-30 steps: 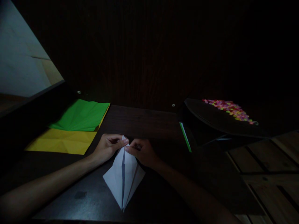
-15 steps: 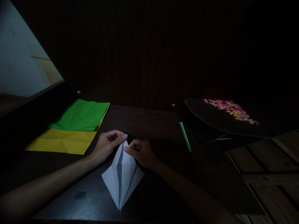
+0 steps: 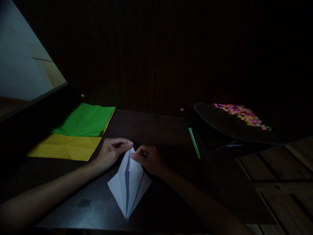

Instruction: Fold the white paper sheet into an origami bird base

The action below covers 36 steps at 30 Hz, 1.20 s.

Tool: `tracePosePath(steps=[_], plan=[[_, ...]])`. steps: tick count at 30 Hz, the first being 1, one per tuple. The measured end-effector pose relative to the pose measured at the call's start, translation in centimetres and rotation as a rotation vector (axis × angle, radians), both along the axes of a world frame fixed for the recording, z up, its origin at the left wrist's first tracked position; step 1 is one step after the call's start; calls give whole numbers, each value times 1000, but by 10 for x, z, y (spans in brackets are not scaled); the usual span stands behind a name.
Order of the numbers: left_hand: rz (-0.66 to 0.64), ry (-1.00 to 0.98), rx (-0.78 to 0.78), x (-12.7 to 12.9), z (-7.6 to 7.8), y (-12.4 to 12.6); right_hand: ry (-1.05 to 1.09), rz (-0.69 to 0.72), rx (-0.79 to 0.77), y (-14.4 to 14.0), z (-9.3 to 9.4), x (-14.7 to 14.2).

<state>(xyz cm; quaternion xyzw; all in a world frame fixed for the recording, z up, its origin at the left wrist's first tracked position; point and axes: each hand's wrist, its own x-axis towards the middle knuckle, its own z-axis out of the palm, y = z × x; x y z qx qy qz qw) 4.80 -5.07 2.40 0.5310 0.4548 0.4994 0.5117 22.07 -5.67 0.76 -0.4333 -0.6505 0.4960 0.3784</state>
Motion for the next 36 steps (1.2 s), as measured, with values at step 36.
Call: tracePosePath(steps=[36], plan=[[-164, 67, 61, -6, -4, 8, -141, 1, 66, 6, 4, 8]])
